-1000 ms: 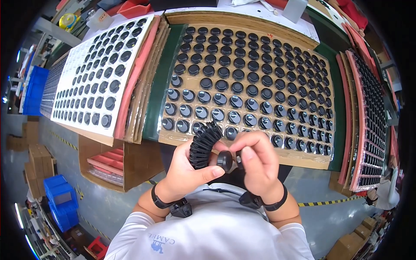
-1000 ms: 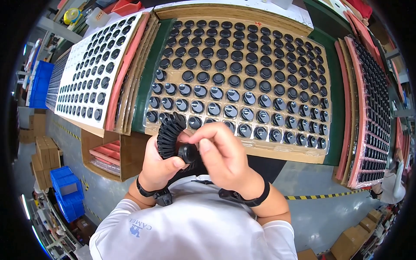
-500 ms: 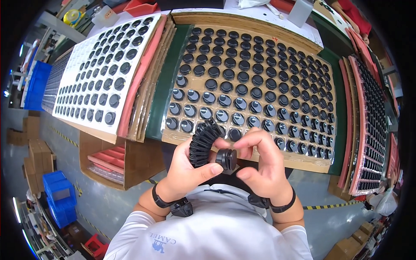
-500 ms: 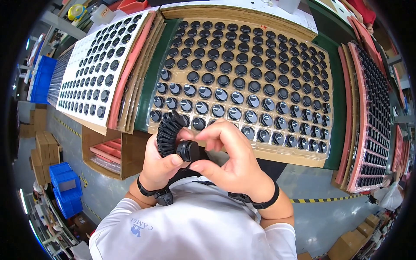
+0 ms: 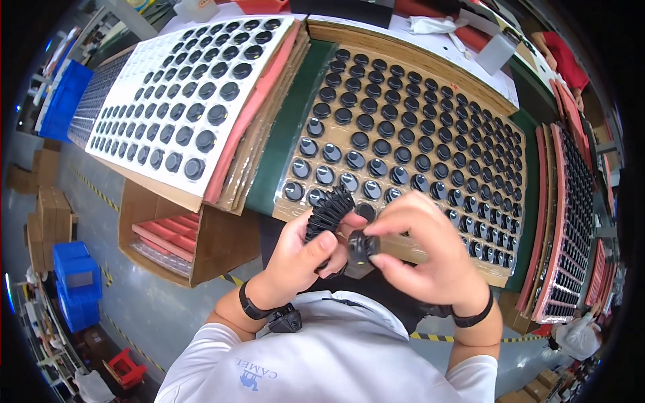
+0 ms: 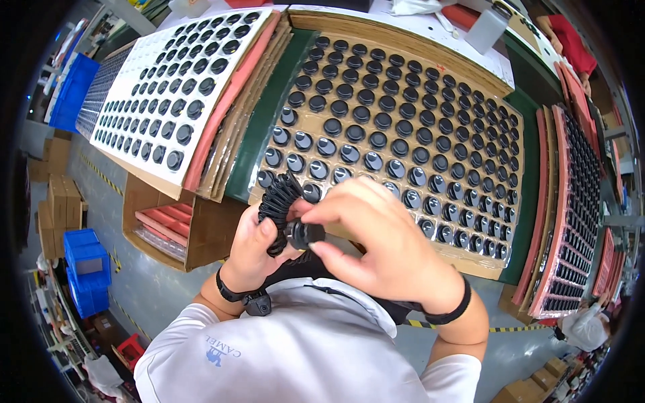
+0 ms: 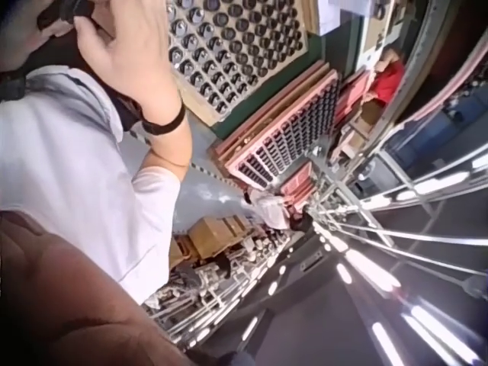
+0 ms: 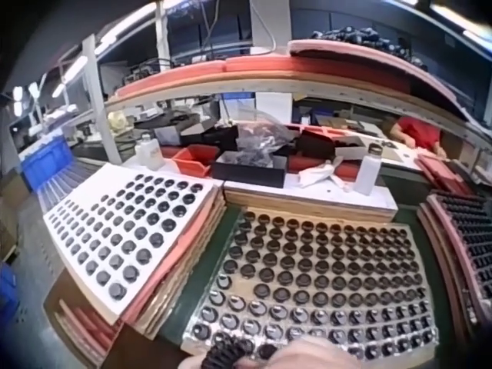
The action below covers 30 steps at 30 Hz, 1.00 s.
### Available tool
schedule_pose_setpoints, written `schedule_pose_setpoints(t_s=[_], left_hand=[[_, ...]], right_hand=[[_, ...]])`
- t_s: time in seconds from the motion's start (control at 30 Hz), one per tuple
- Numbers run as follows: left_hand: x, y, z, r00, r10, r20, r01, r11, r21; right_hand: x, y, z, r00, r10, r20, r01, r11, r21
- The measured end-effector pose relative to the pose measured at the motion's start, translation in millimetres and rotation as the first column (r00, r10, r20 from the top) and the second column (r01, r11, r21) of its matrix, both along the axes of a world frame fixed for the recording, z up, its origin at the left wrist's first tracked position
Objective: The person picks up a black component and a small black cap from a tray and presses them together. After repeating this, they pick up a flexible black segment and press a cap onto its end.
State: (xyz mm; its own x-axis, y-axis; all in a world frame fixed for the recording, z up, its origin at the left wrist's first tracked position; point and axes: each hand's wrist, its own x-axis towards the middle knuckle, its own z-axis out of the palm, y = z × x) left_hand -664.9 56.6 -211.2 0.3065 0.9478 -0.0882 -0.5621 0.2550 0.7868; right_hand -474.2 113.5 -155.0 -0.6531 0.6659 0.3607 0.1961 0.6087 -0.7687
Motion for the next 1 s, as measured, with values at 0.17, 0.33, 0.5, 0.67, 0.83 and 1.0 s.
schedule_pose_setpoints(t_s=[0.17, 0.33, 0.5, 0.67, 0.83, 1.0], left_hand=[[-15, -1, -18, 0.984, 0.034, 0.173, -0.028, 0.999, -0.036], [-23, 0, -26, 0.947, -0.036, 0.319, 0.073, 0.992, -0.104], [-29, 1, -25, 0.949, -0.018, 0.314, 0.079, 0.980, -0.184], [-33, 3, -26, 0.946, -0.016, 0.325, 0.079, 0.980, -0.183], [-31, 6, -26, 0.935, -0.028, 0.355, 0.104, 0.975, -0.196], [-27, 9, -26, 0.939, -0.041, 0.342, 0.118, 0.971, -0.209]], right_hand=[[-18, 40, 2, 0.989, -0.146, 0.034, 0.148, 0.905, -0.400], [-44, 100, -39, 0.924, -0.219, 0.314, 0.324, 0.884, -0.336], [-61, 119, -50, 0.774, -0.274, 0.571, 0.413, 0.902, -0.126], [-68, 117, -54, 0.661, -0.319, 0.679, 0.326, 0.937, 0.123], [-64, 98, -38, 0.822, -0.289, 0.491, 0.225, 0.956, 0.187], [-59, 60, -17, 0.964, 0.149, 0.221, 0.043, 0.732, -0.680]])
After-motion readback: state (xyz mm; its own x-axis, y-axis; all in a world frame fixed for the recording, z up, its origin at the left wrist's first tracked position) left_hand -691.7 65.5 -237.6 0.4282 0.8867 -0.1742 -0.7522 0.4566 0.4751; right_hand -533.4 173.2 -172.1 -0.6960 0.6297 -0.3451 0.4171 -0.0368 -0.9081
